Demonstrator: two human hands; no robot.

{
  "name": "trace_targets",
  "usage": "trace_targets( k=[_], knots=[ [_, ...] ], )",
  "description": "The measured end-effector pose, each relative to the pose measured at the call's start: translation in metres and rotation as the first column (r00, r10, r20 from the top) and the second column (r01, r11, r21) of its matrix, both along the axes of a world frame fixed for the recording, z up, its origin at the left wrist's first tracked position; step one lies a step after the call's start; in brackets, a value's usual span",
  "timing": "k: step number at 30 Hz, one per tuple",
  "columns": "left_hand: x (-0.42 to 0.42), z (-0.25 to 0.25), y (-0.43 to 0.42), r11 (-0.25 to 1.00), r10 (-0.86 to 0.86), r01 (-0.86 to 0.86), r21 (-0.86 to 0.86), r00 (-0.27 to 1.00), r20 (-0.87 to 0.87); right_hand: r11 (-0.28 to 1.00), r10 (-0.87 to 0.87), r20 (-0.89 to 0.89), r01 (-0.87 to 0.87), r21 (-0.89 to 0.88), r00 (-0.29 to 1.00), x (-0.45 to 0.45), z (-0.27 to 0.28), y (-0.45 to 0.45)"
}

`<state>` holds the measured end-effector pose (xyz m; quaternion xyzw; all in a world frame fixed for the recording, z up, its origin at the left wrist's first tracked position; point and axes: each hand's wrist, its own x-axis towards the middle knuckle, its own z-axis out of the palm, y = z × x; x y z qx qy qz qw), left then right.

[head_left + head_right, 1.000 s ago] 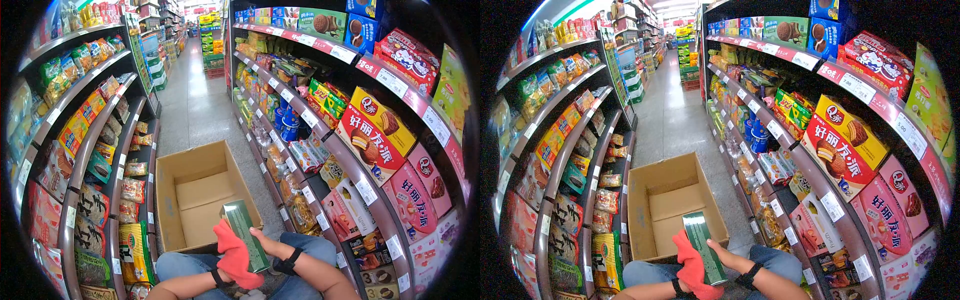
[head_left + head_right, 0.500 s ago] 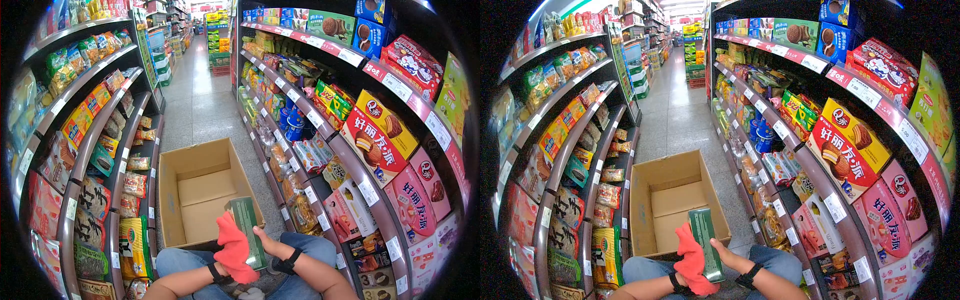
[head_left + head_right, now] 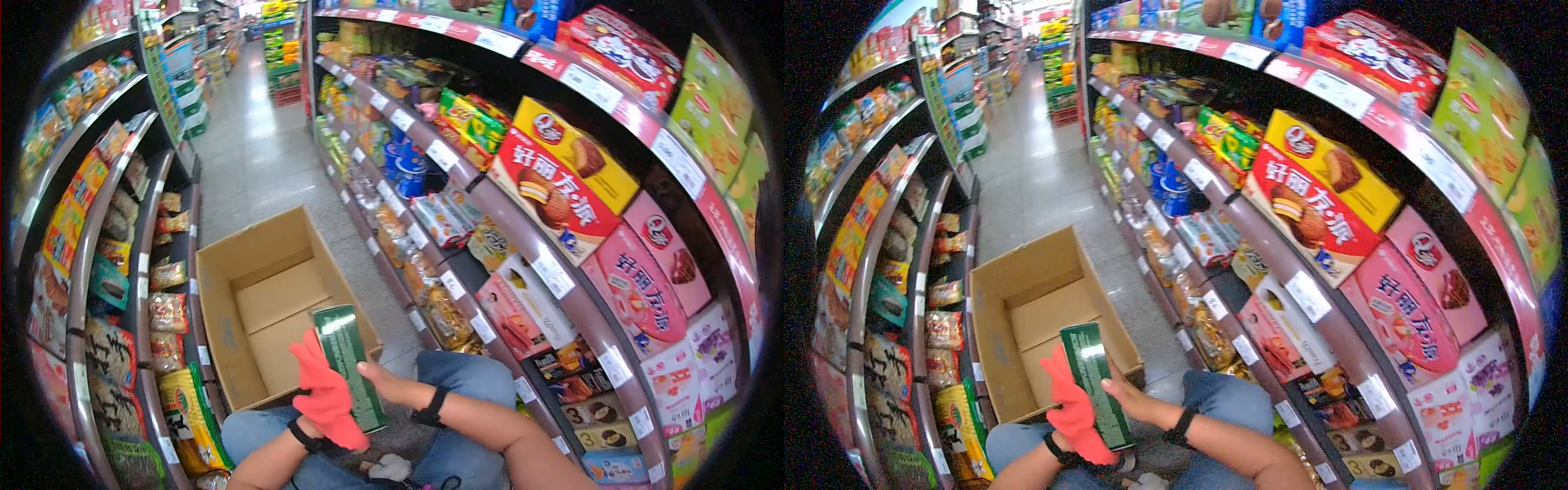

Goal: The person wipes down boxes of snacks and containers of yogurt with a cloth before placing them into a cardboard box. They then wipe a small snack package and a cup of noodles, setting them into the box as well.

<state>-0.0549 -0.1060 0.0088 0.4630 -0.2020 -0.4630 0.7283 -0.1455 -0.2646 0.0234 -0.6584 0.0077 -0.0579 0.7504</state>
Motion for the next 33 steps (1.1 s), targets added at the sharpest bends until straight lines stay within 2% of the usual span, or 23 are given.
trace_targets(
  k=[2,3,5,6,9,11,12,13,14,15,16,17,18,20,22,23,24,25,27,29,31,32,33],
  knots=[
    [0.010,0.001,-0.004,0.999,0.003,-0.003,-0.035,1.000,-0.017,0.989,-0.067,0.112,0.080,-0.121,0.991,0.003,-0.001,0.003],
    [0.020,0.004,-0.005,0.998,-0.016,0.014,-0.064,0.999,-0.036,0.999,-0.026,0.020,0.026,-0.027,0.999,-0.005,-0.003,0.010],
    [0.031,0.002,-0.004,0.990,-0.083,0.077,-0.120,0.995,-0.048,0.994,0.014,-0.059,-0.020,-0.109,0.998,-0.010,0.001,0.020],
    [0.034,0.003,-0.001,0.985,-0.113,0.105,-0.137,0.992,-0.052,0.988,0.018,0.008,-0.017,-0.156,1.000,-0.009,0.007,0.026],
    [0.032,0.008,-0.001,0.948,-0.204,0.162,-0.276,0.970,-0.133,0.996,0.023,-0.034,-0.026,-0.089,0.999,-0.020,0.019,0.034],
    [0.043,-0.022,0.006,0.997,-0.058,0.048,-0.062,0.983,-0.176,0.999,0.020,-0.048,-0.021,-0.032,0.999,-0.018,0.013,0.039],
    [0.049,-0.049,0.003,0.990,-0.120,0.106,-0.094,0.980,-0.158,0.999,-0.048,-0.006,0.048,-0.018,0.999,-0.017,0.012,0.039],
    [0.032,-0.015,0.004,0.997,-0.080,0.079,-0.028,0.996,-0.042,0.996,-0.066,-0.004,0.066,0.059,0.998,-0.015,-0.002,0.038],
    [0.020,0.004,0.000,0.995,-0.102,0.102,0.001,0.994,0.028,0.988,-0.088,-0.012,0.089,0.129,0.996,-0.014,-0.018,0.035],
    [0.010,0.014,-0.002,0.988,-0.153,0.152,0.015,0.984,0.096,0.982,-0.139,-0.024,0.141,0.125,0.990,-0.014,-0.025,0.029],
    [0.001,0.024,-0.004,0.979,-0.204,0.203,0.023,0.962,0.180,0.974,-0.192,-0.037,0.195,0.115,0.981,-0.010,-0.009,0.022],
    [-0.006,0.030,-0.005,0.970,-0.240,0.240,0.034,0.929,0.282,0.937,-0.205,-0.069,0.216,0.273,0.976,-0.010,0.008,0.014],
    [-0.014,0.038,-0.008,0.965,-0.256,0.259,0.050,0.873,0.414,0.926,-0.332,-0.004,0.326,0.188,0.943,-0.005,0.026,0.006],
    [-0.026,0.051,-0.013,0.968,-0.218,0.240,0.068,0.683,0.697,0.894,-0.447,-0.008,0.447,0.032,0.894,0.004,0.017,-0.017],
    [-0.035,0.061,-0.016,0.983,-0.121,0.180,0.035,0.493,0.862,0.877,-0.468,-0.092,0.475,0.079,0.879,0.001,0.057,-0.025],
    [-0.038,0.063,-0.019,0.989,-0.080,0.148,0.018,0.424,0.902,0.894,-0.435,-0.006,0.433,0.116,0.900,0.005,0.031,-0.036],
    [-0.041,0.063,-0.021,0.994,-0.062,0.110,0.020,0.389,0.919,0.899,-0.413,-0.025,0.412,0.148,0.910,0.003,0.035,-0.037],
    [-0.040,0.062,-0.026,0.997,-0.045,0.079,0.014,0.400,0.915,0.891,-0.406,-0.032,0.403,0.209,0.914,0.004,0.036,-0.036],
    [-0.035,0.045,-0.027,0.983,-0.155,-0.032,0.183,0.402,0.902,0.874,-0.403,-0.059,0.403,0.272,0.913,0.003,0.037,-0.032],
    [-0.031,0.035,-0.028,0.995,-0.089,0.035,0.089,0.670,0.737,0.863,-0.410,-0.100,0.421,0.279,0.906,0.003,0.037,-0.026],
    [-0.025,0.029,-0.023,0.998,-0.028,0.050,-0.028,0.856,0.517,0.877,-0.478,-0.017,0.476,-0.064,0.878,0.008,0.012,-0.017],
    [-0.019,0.029,-0.021,0.995,0.002,0.038,-0.092,0.918,0.397,0.840,-0.493,0.035,0.487,-0.241,0.869,0.010,0.000,-0.015],
    [-0.016,0.027,-0.021,0.987,0.029,0.014,-0.160,0.964,0.263,0.786,-0.455,0.041,0.423,-0.451,0.890,0.007,0.004,-0.011]
  ],
)
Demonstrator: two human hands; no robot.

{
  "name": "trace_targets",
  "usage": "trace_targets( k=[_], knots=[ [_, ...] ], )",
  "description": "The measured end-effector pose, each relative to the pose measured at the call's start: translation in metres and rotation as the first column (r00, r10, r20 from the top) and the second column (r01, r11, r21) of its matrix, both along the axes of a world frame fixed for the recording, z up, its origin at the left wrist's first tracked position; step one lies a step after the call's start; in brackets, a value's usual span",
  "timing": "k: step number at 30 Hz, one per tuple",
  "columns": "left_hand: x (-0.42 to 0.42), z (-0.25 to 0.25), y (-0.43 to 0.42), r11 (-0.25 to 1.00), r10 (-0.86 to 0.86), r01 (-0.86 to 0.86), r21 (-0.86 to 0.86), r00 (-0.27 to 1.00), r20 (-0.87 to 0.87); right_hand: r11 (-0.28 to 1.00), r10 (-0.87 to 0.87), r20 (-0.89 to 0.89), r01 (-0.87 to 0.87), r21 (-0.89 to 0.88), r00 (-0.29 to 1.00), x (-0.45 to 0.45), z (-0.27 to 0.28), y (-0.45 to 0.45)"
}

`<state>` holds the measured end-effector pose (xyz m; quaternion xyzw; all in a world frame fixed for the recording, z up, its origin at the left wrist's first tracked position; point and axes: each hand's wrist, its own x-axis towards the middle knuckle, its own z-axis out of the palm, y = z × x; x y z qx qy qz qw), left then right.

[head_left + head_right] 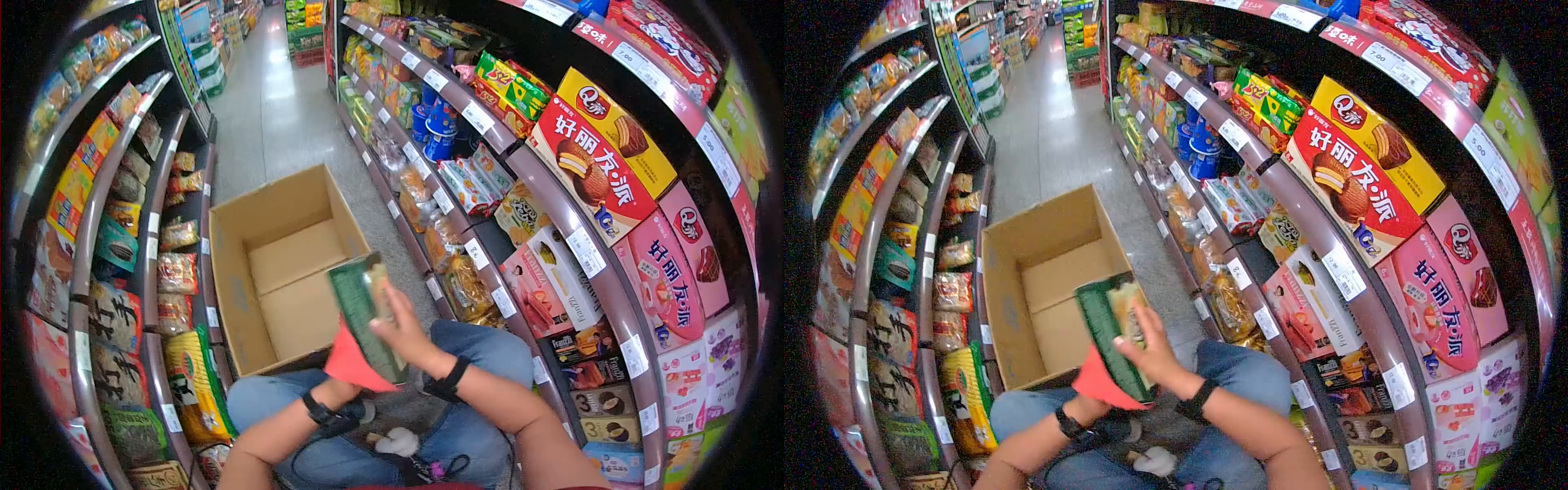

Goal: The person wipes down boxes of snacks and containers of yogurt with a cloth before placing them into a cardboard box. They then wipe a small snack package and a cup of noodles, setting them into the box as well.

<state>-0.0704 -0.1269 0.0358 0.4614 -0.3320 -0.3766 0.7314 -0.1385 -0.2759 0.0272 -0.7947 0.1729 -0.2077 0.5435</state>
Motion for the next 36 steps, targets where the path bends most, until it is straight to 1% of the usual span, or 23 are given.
trace_targets(
  k=[1,3,5,6,7,9,10,12,14,18,20,21,23,24,26,28,29,31,32,33,34,35,36],
  knots=[
    [0.002,0.000,0.008,0.991,-0.129,0.093,-0.101,0.884,-0.450,0.995,0.020,-0.051,-0.025,-0.098,0.999,-0.004,0.016,0.009],
    [0.017,0.000,0.010,0.982,-0.180,0.107,-0.153,0.766,-0.617,0.962,-0.005,-0.141,-0.034,-0.271,0.990,-0.007,0.022,0.022],
    [0.027,0.007,0.009,0.977,-0.190,0.093,-0.192,0.792,-0.580,0.953,0.051,-0.142,-0.090,-0.288,0.989,-0.013,0.036,0.015],
    [0.031,0.011,0.009,0.989,-0.114,0.031,-0.147,0.792,-0.600,0.951,0.090,-0.128,-0.124,-0.285,0.988,-0.009,0.040,0.019],
    [0.036,0.021,0.007,0.991,-0.074,-0.019,-0.132,0.742,-0.666,0.943,0.112,-0.128,-0.146,-0.299,0.985,-0.006,0.042,0.024],
    [0.048,0.012,0.002,0.994,-0.052,-0.023,-0.110,0.773,-0.633,0.929,0.132,-0.162,-0.179,-0.325,0.978,-0.014,0.043,0.028],
    [0.055,0.017,-0.003,0.989,-0.033,-0.075,-0.125,0.718,-0.695,0.929,0.135,-0.112,-0.165,-0.332,0.984,-0.015,0.041,0.029],
    [0.050,0.036,-0.005,0.987,-0.061,-0.035,-0.158,0.824,-0.563,0.910,0.165,-0.114,-0.196,-0.365,0.980,-0.018,0.047,0.030],
    [0.067,0.025,0.001,0.988,-0.047,-0.029,-0.153,0.879,-0.474,0.890,0.199,-0.103,-0.224,-0.398,0.975,-0.018,0.045,0.031],
    [0.074,0.027,-0.003,0.997,0.032,-0.059,-0.043,0.888,-0.458,0.893,0.219,-0.012,-0.205,-0.401,0.976,-0.023,0.042,0.041],
    [0.053,0.046,-0.004,0.997,-0.033,-0.010,-0.077,0.842,-0.539,0.916,0.183,0.019,-0.163,-0.367,0.983,-0.029,0.041,0.045],
    [0.051,0.056,-0.011,0.990,-0.104,0.043,-0.136,0.873,-0.476,0.921,0.174,0.028,-0.152,-0.359,0.984,-0.029,0.044,0.044],
    [0.050,0.040,-0.015,0.988,-0.125,0.058,-0.145,0.851,-0.510,0.936,0.145,0.018,-0.131,-0.327,0.989,-0.029,0.047,0.041],
    [0.045,0.005,-0.006,0.995,-0.079,0.030,-0.091,0.789,-0.610,0.946,0.125,0.013,-0.115,-0.304,0.992,-0.027,0.045,0.041],
    [0.029,0.009,-0.009,0.989,-0.117,0.018,-0.150,0.721,-0.683,0.967,0.101,-0.002,-0.099,-0.236,0.995,-0.022,0.038,0.040],
    [0.020,0.011,-0.004,0.979,-0.189,0.075,-0.190,0.684,-0.705,0.991,0.046,-0.078,-0.055,-0.122,0.996,-0.018,0.028,0.038],
    [0.018,0.008,-0.004,0.982,-0.185,0.116,-0.148,0.734,-0.653,0.997,0.020,-0.124,-0.029,-0.065,0.992,-0.016,0.023,0.034],
    [0.005,0.020,-0.011,0.985,-0.167,0.156,-0.072,0.779,-0.604,0.992,-0.082,-0.085,0.074,-0.099,0.993,-0.013,0.012,0.022],
    [0.003,0.017,-0.006,0.969,-0.212,0.245,-0.042,0.728,-0.652,0.988,-0.133,-0.067,0.126,-0.093,0.989,-0.009,0.007,0.012],
    [-0.001,0.023,-0.005,0.975,-0.179,0.211,-0.074,0.536,-0.825,0.981,-0.181,-0.050,0.177,-0.082,0.982,-0.004,0.004,0.003],
    [-0.003,0.011,-0.004,0.916,-0.011,0.054,0.399,0.994,-0.109,0.972,-0.225,-0.080,0.217,-0.093,0.971,-0.002,0.001,-0.005],
    [-0.005,0.004,0.003,0.880,-0.017,-0.090,0.467,0.975,0.221,0.963,-0.262,-0.111,0.251,-0.101,0.959,-0.001,0.000,-0.012],
    [-0.007,-0.001,0.008,0.822,-0.032,-0.276,0.499,0.851,0.524,0.969,-0.248,-0.133,0.248,-0.020,0.960,-0.002,0.017,-0.016]
  ],
)
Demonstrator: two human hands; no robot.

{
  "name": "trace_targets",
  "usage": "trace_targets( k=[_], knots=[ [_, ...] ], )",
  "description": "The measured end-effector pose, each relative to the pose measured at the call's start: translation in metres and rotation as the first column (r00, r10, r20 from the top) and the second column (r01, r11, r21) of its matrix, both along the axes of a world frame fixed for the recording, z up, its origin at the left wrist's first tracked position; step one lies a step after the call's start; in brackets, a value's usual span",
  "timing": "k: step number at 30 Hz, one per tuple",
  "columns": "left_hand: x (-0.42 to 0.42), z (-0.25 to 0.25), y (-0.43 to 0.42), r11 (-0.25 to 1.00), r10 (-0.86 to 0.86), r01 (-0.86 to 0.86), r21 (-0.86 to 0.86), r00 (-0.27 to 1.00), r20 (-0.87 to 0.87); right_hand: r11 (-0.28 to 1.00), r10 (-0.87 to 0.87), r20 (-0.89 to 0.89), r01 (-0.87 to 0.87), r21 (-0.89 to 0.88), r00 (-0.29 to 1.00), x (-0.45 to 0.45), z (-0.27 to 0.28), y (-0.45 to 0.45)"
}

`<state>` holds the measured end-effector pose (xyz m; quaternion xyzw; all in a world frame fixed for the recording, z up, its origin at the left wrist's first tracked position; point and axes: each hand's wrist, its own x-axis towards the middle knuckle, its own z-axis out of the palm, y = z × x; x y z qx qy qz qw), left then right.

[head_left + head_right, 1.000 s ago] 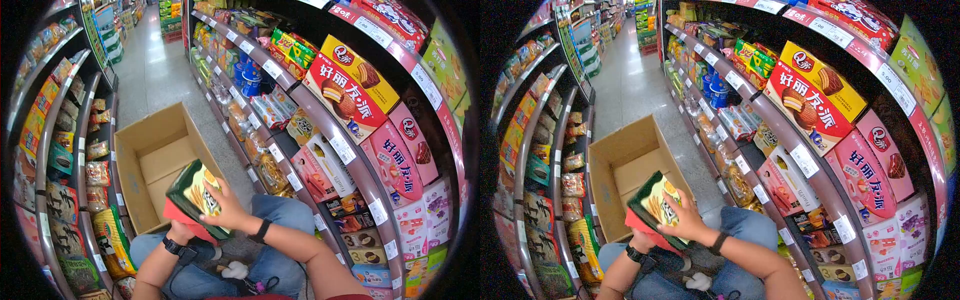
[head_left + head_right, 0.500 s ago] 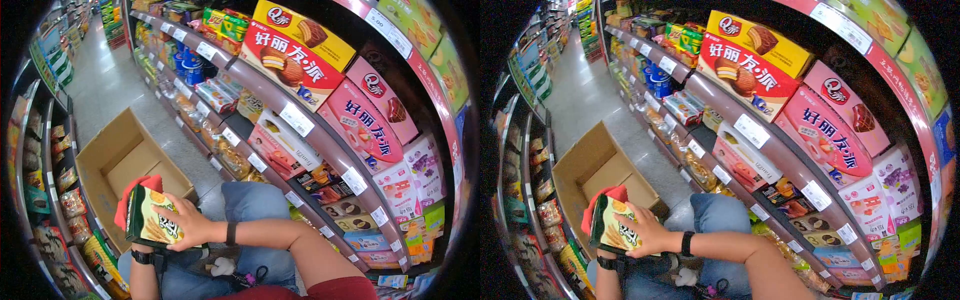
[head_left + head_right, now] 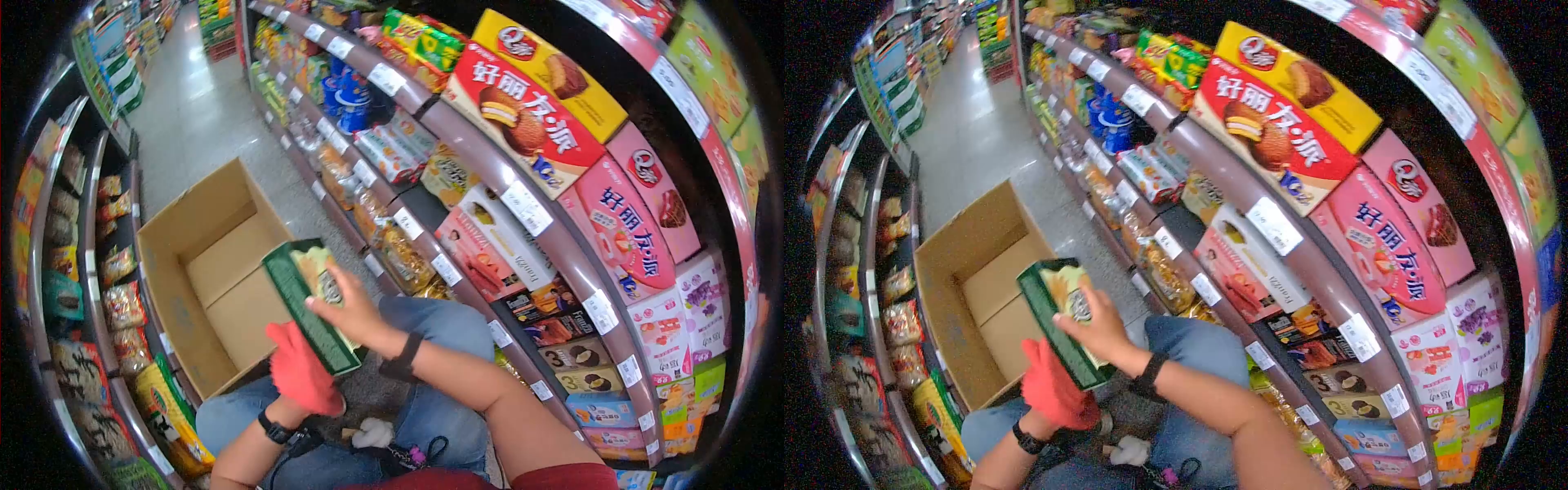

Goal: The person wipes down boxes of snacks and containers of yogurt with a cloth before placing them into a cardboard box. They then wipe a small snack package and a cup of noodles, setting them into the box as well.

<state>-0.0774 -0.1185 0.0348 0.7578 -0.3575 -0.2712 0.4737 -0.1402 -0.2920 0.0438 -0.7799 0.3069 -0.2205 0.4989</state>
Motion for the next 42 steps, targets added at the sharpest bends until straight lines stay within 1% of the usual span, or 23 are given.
trace_targets(
  k=[1,3,6,7,9,10,13,14,15,17,19,20,21,23,24,26,27,29,32,34,38,40,42],
  knots=[
    [-0.002,0.011,-0.005,0.984,-0.011,-0.029,-0.174,0.974,-0.224,0.994,-0.028,0.020,0.030,-0.109,0.999,0.003,-0.008,0.000],
    [0.002,0.029,-0.019,0.856,-0.153,-0.192,-0.479,0.792,-0.590,0.984,-0.032,-0.156,0.003,-0.178,0.987,0.001,0.006,0.011],
    [0.027,0.026,-0.016,0.789,-0.230,-0.341,-0.511,0.607,-0.761,0.797,0.011,-0.302,-0.191,-0.573,0.953,-0.004,0.019,0.036],
    [0.029,0.021,-0.012,0.806,-0.069,-0.357,-0.472,0.735,-0.674,0.768,0.078,-0.279,-0.236,-0.595,0.957,-0.005,0.017,0.038],
    [0.043,-0.015,0.000,0.761,0.139,-0.545,-0.352,0.667,-0.732,0.702,0.213,-0.231,-0.313,-0.640,0.950,-0.006,0.012,0.038],
    [0.051,-0.023,0.004,0.762,0.116,-0.548,-0.346,0.640,-0.759,0.723,0.230,-0.211,-0.312,-0.617,0.950,-0.006,0.015,0.035],
    [0.067,-0.019,0.005,0.785,0.002,-0.519,-0.339,0.549,-0.836,0.936,0.263,0.072,-0.236,-0.263,0.962,-0.004,0.022,0.017],
    [0.067,-0.005,0.003,0.801,-0.064,-0.487,-0.349,0.510,-0.858,0.975,0.217,0.190,-0.223,0.009,0.958,-0.003,0.022,0.015],
    [0.065,0.005,0.000,0.814,-0.126,-0.456,-0.359,0.465,-0.876,0.966,0.182,0.189,-0.211,0.149,0.965,-0.001,0.011,0.011],
    [0.064,0.004,-0.006,0.809,-0.108,-0.426,-0.404,0.569,-0.815,0.860,0.243,0.291,-0.344,0.376,0.925,-0.002,0.018,0.004],
    [0.057,0.015,-0.011,0.813,0.041,-0.366,-0.452,0.811,-0.583,0.810,0.188,0.281,-0.310,0.497,0.941,-0.004,0.010,0.003],
    [0.053,0.028,-0.008,0.850,0.033,-0.300,-0.433,0.851,-0.525,0.795,0.172,0.284,-0.303,0.525,0.943,-0.005,0.007,0.002],
    [0.056,0.001,-0.004,0.890,0.054,-0.302,-0.342,0.814,-0.578,0.782,0.155,0.285,-0.294,0.550,0.946,-0.005,0.010,0.001],
    [0.051,-0.002,0.006,0.978,0.050,-0.067,-0.197,0.994,-0.093,0.801,0.047,0.249,-0.186,0.569,0.967,-0.004,0.006,-0.001],
    [0.045,0.001,0.009,0.988,-0.081,0.098,-0.119,0.987,0.142,0.818,0.001,0.234,-0.136,0.559,0.972,-0.004,0.002,-0.004],
    [0.033,0.016,0.004,0.967,-0.195,0.231,-0.103,0.941,0.277,0.827,-0.133,0.194,0.002,0.562,0.972,0.000,-0.009,-0.009],
    [0.027,0.020,0.000,0.951,-0.250,0.296,-0.087,0.905,0.344,0.795,-0.136,0.274,-0.060,0.604,0.952,0.003,0.012,-0.005],
    [0.008,0.005,0.003,0.935,-0.332,0.287,0.207,0.512,0.792,0.858,-0.101,0.274,-0.056,0.511,0.956,0.007,-0.001,-0.007],
    [0.012,0.002,-0.001,0.939,-0.315,0.319,0.128,0.646,0.695,0.982,-0.012,0.095,-0.006,0.187,0.995,0.005,0.005,0.011],
    [0.017,0.006,-0.004,0.952,-0.269,0.300,0.063,0.718,0.642,0.976,0.028,0.078,-0.044,0.214,0.997,0.005,-0.003,0.019],
    [0.022,-0.011,-0.003,0.948,-0.230,0.292,-0.129,0.904,0.361,0.976,0.072,0.002,-0.071,0.204,0.997,0.005,0.011,0.021],
    [0.024,-0.009,-0.004,0.943,-0.232,0.275,-0.187,0.947,0.221,0.984,0.051,0.027,-0.055,0.170,0.998,0.006,0.014,0.022],
    [0.026,-0.009,-0.005,0.946,-0.247,0.288,-0.151,0.939,0.241,0.993,0.029,0.054,-0.035,0.117,0.998,0.005,0.012,0.022]
  ],
)
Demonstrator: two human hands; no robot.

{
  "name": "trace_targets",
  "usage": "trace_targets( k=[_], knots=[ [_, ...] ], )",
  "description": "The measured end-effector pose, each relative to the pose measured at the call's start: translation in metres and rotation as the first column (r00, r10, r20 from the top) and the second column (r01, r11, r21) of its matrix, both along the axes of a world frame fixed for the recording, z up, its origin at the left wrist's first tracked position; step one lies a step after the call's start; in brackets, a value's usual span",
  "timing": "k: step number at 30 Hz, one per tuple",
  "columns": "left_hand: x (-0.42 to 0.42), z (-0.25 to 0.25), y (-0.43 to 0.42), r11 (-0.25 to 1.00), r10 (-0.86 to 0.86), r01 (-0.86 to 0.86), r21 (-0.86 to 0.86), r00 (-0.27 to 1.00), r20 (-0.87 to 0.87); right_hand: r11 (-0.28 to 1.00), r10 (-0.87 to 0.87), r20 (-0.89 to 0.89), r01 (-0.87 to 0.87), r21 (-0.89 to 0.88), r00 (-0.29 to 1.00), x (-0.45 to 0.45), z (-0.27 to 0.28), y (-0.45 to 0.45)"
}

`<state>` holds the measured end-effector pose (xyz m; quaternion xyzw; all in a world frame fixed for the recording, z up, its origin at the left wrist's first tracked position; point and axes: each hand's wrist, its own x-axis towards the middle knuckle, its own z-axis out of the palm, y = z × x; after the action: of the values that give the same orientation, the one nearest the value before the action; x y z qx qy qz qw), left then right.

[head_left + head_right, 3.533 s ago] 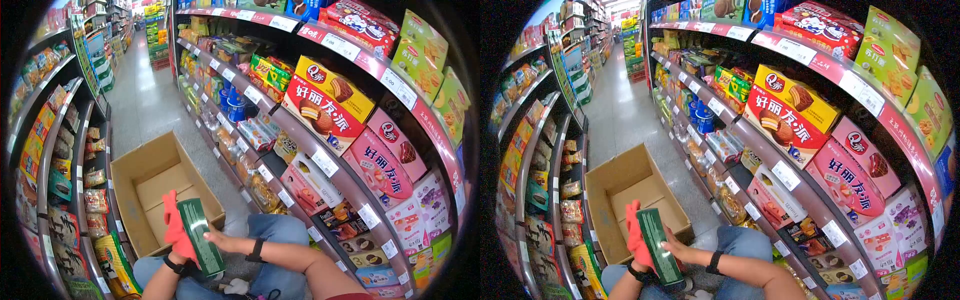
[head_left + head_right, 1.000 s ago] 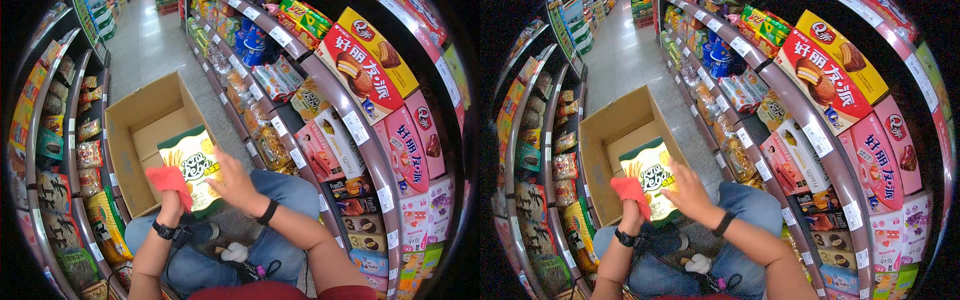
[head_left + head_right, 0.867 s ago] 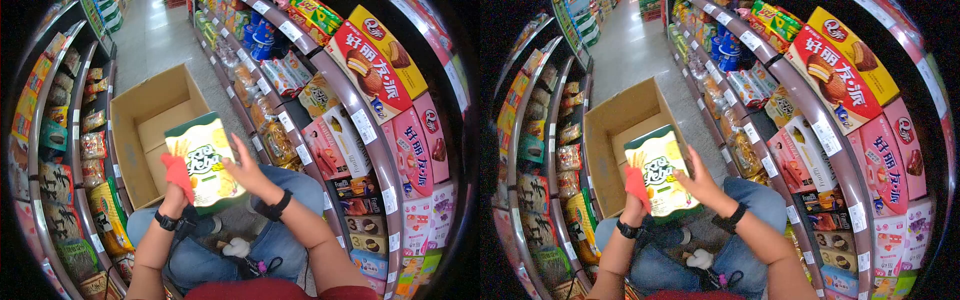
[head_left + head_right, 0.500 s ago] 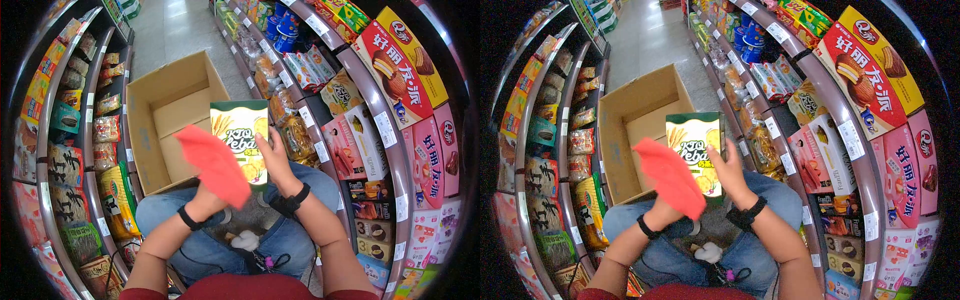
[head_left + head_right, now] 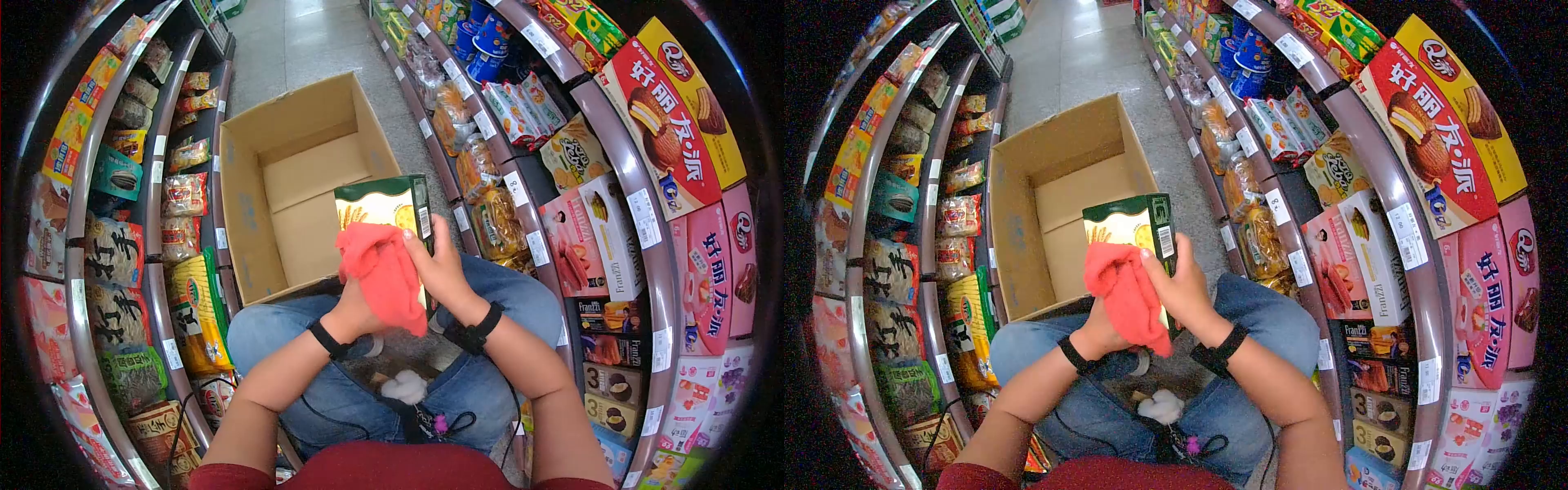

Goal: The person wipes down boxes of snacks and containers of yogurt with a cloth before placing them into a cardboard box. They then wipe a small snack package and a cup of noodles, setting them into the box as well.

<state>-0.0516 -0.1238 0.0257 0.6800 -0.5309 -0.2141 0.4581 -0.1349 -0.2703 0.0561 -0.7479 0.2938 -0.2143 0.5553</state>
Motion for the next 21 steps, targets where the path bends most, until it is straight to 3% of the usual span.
trace_targets(
  k=[4,7,8,11,13,15,16,21],
  knots=[
    [-0.002,-0.001,-0.005,0.997,0.071,-0.077,0.020,0.978,0.197,1.000,0.025,0.025,-0.026,0.013,0.999,-0.004,-0.003,-0.001],
    [0.004,-0.001,-0.010,0.980,0.193,-0.200,0.014,0.960,0.202,0.998,0.062,0.025,-0.062,0.015,0.998,-0.007,-0.003,0.002],
    [0.005,0.000,-0.019,0.924,0.350,-0.315,-0.217,0.925,0.149,0.997,0.071,0.008,-0.071,0.011,0.997,-0.008,-0.004,0.003],
    [0.019,-0.022,-0.014,0.913,0.373,-0.325,-0.245,0.909,0.183,0.994,0.106,-0.050,-0.106,0.000,0.993,-0.010,-0.009,0.008],
    [0.022,-0.026,-0.013,0.897,0.423,-0.426,-0.122,0.905,-0.052,0.990,0.139,-0.129,-0.142,-0.013,0.982,-0.013,-0.003,0.010],
    [0.023,-0.027,-0.010,0.860,0.501,-0.506,0.066,0.813,-0.295,0.982,0.188,-0.173,-0.190,0.002,0.967,-0.015,-0.001,0.012],
    [0.031,-0.044,-0.006,0.874,0.478,-0.474,-0.104,0.878,0.017,0.980,0.197,-0.167,-0.201,-0.005,0.966,-0.016,-0.003,0.013],
    [0.041,-0.059,-0.018,0.769,0.631,-0.590,-0.247,0.761,0.148,0.988,0.151,-0.101,-0.152,0.003,0.983,-0.012,0.001,0.009]
  ],
)
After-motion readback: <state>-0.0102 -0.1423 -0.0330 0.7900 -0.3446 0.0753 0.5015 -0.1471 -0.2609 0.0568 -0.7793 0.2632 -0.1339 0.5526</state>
